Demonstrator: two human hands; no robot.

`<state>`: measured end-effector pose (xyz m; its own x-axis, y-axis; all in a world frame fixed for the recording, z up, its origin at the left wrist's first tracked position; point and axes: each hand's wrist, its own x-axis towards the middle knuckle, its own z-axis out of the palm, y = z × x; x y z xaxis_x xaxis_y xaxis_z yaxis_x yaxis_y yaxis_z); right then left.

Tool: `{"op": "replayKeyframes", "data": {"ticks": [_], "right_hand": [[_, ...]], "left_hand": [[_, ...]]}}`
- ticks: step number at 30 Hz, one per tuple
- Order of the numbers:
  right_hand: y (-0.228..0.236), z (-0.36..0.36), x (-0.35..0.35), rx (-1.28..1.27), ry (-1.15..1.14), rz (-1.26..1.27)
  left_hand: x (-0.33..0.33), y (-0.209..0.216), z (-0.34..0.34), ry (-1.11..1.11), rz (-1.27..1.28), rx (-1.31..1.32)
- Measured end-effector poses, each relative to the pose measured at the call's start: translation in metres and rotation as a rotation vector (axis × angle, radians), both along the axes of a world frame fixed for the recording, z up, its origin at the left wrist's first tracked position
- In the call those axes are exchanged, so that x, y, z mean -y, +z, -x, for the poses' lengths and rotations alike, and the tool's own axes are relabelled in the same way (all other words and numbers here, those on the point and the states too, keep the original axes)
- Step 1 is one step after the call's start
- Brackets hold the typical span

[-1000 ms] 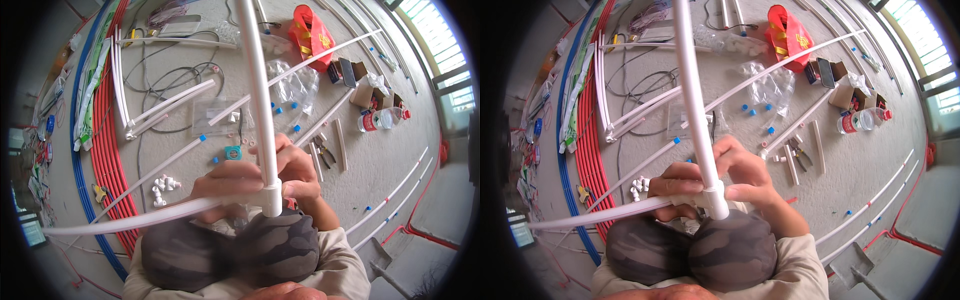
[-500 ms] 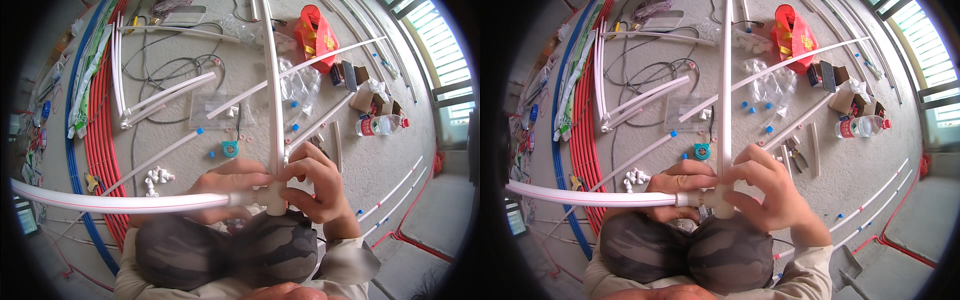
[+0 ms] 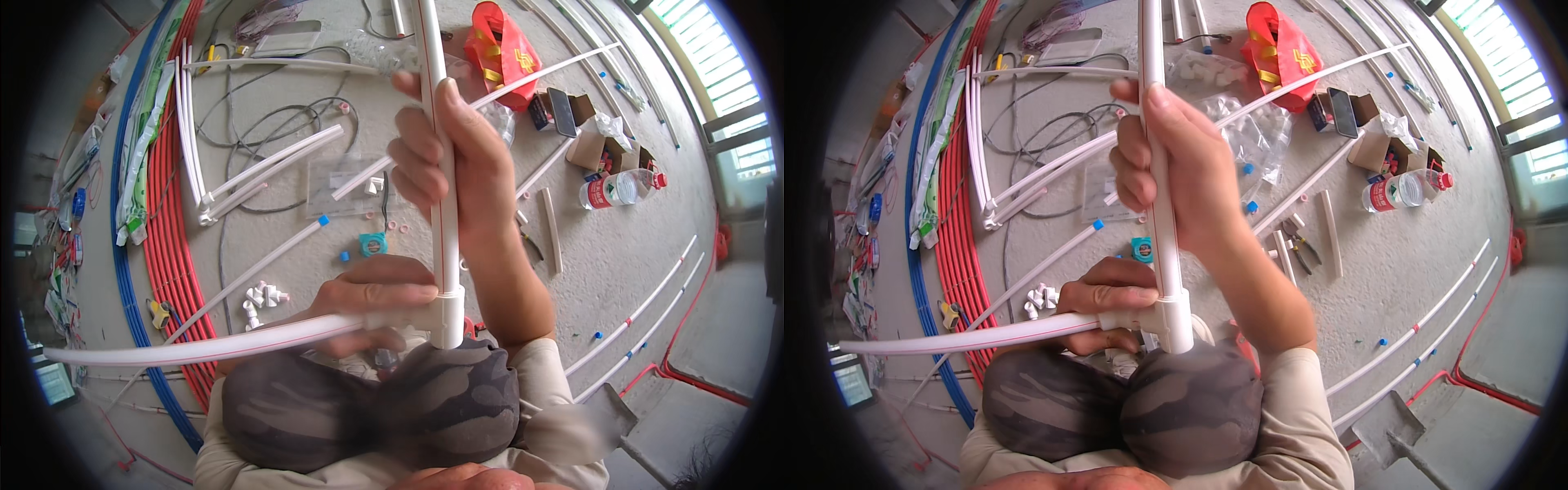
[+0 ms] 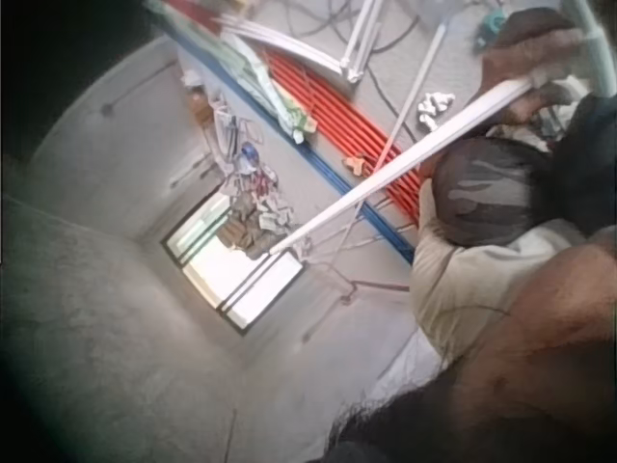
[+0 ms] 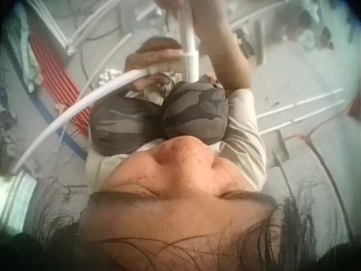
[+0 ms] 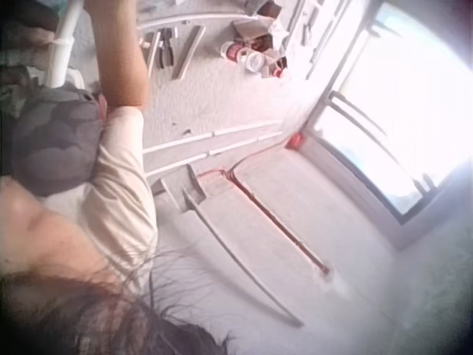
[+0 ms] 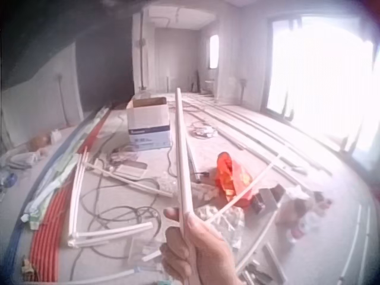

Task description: The person assembles white PVC pipes and fittings by hand. They connect pipes to elbow joints and T-joints, forming a larger structure on the floor.

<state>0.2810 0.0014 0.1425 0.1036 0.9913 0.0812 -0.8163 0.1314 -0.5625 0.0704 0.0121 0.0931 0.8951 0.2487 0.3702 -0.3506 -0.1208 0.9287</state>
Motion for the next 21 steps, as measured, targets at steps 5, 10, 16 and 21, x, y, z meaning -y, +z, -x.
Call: {"op": "replayKeyframes", "data": {"ticks": [5,10,16,21], "right_hand": [[0.006,0.018,0.000,-0.010,-0.049,0.084],[0.003,0.022,0.004,-0.010,-0.106,0.203],[0.008,0.023,0.008,0.009,-0.110,0.190],[0.011,0.024,0.011,0.050,-0.115,0.162]], "left_hand": [[0.011,-0.014,0.004,0.061,0.055,0.052],[0.018,-0.001,0.009,0.089,0.109,0.022],[0.017,-0.004,0.004,0.055,0.110,0.068],[0.015,-0.002,0.005,0.054,0.056,0.078]]}}
